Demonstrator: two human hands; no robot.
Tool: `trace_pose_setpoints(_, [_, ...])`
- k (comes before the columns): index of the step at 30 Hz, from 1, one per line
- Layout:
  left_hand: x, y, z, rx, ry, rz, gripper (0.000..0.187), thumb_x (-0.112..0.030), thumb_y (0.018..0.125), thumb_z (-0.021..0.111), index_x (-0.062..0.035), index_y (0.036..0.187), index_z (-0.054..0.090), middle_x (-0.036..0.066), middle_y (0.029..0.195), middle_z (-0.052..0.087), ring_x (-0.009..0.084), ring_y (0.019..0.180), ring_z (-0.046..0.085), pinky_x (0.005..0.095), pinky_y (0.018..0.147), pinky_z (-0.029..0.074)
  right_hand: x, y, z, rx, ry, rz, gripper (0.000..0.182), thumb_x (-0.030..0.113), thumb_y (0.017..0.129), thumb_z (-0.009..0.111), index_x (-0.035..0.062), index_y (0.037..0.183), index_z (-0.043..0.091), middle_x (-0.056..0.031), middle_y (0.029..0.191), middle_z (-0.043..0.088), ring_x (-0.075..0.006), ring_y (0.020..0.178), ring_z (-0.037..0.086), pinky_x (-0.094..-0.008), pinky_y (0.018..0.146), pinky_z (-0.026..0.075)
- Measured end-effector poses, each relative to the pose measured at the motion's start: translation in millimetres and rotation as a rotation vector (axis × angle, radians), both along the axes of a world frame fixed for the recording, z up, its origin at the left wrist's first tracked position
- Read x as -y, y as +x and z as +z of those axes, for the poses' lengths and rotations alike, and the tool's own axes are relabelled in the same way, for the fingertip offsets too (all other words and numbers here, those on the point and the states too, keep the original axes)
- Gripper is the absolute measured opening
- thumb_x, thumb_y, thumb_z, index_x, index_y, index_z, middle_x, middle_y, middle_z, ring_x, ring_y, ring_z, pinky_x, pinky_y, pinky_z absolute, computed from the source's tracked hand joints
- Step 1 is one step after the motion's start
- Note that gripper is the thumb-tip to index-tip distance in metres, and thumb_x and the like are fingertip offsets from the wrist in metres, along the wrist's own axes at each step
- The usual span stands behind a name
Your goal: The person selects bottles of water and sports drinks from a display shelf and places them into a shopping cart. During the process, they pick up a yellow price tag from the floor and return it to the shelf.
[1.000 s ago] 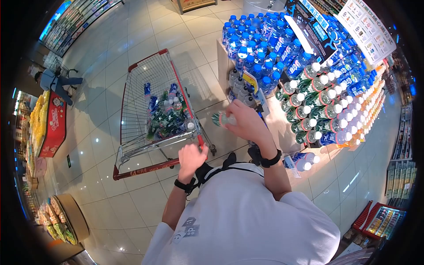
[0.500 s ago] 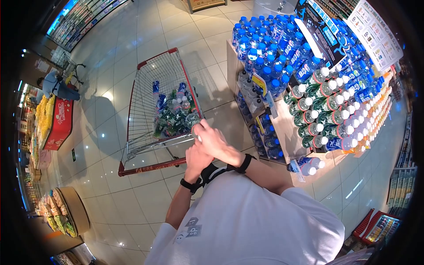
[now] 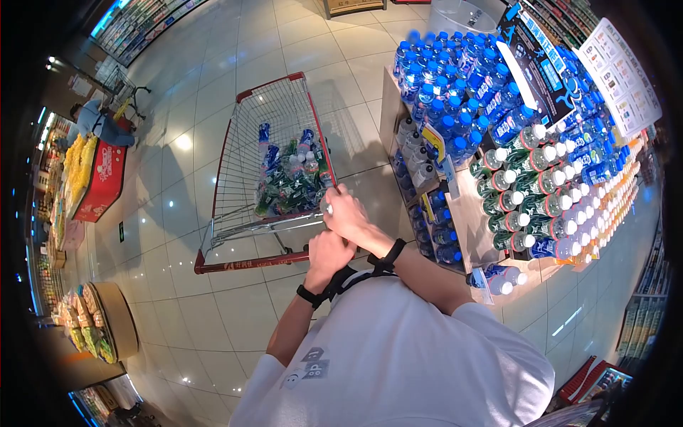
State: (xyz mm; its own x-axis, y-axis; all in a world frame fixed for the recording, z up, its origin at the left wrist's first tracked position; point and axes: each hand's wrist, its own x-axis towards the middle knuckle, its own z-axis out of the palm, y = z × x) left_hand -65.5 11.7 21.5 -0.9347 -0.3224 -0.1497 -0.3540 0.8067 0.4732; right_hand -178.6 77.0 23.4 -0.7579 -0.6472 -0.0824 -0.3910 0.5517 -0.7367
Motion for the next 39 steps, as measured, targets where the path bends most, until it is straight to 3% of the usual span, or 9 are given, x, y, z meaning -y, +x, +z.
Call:
trace_pose_setpoints(5, [-1.8,-1.3,8.5,0.035,0.013,0.002,0.039,-0.039,0.085,0.071,-0.0010,0.078,0.076,0.025,0.072,0.072,0.0461,0.071,0.072,0.0551,0.069,0.058,3.2,-2.0,-0.1,0.029,-0.002,-0.008,0.037,0.009,0.083,0.077,0.0062,0.113,0.056,-0.0247,0.124,0.059,-0.0521,0.097,0.070,-0.0605,0.084,0.057])
trace_pose_setpoints(7, [-0.6,-1.4,10.1,0.028,0.019,-0.011,0.041,-0.041,0.087,0.071,-0.0012,0.080,0.076,0.024,0.073,0.072,0.0452,0.071,0.073,0.0551,0.069,0.058,5.7,-4.1,13.1,0.025,0.054,0.056,0.039,0.009,0.084,0.077,-0.0017,0.116,0.057,-0.0314,0.127,0.057,-0.0512,0.096,0.071,-0.0584,0.085,0.060])
trace_pose_setpoints(17, [-2.5,-0.7,11.4,-0.004,0.011,-0.016,0.041,-0.042,0.090,0.071,-0.0016,0.084,0.076,0.022,0.075,0.073,0.0435,0.071,0.073,0.0538,0.066,0.059,19.3,-8.5,2.0,0.062,0.100,0.041,0.044,0.009,0.086,0.077,-0.0024,0.121,0.053,-0.0328,0.132,0.054,-0.0523,0.099,0.070,-0.0592,0.088,0.059])
trace_pose_setpoints(29, [-4.0,-2.5,8.9,0.017,0.005,-0.001,0.044,-0.044,0.087,0.072,-0.0005,0.082,0.077,0.023,0.077,0.074,0.0429,0.071,0.074,0.0521,0.067,0.058,-1.5,-9.2,-40.7,0.080,-0.122,-0.001,0.034,0.012,0.093,0.074,0.0031,0.116,0.051,-0.0232,0.124,0.049,-0.0531,0.093,0.067,-0.0614,0.080,0.056])
trace_pose_setpoints(31, [-4.1,-2.8,6.8,0.045,0.002,-0.005,0.046,-0.045,0.087,0.072,0.0002,0.081,0.077,0.023,0.077,0.074,0.0426,0.071,0.073,0.0520,0.068,0.058,2.3,-11.8,-66.2,-0.045,-0.301,0.051,0.032,0.012,0.094,0.072,0.0035,0.117,0.051,-0.0235,0.125,0.048,-0.0528,0.092,0.066,-0.0612,0.078,0.054])
trace_pose_setpoints(39, [-3.5,-1.8,9.6,0.074,0.001,0.013,0.050,-0.047,0.085,0.071,0.0023,0.076,0.076,0.024,0.076,0.073,0.0417,0.071,0.074,0.0512,0.069,0.059,5.5,-10.6,-61.9,0.024,-0.187,0.088,0.035,0.011,0.093,0.072,0.0057,0.121,0.052,-0.0236,0.126,0.048,-0.0535,0.094,0.064,-0.0601,0.080,0.054])
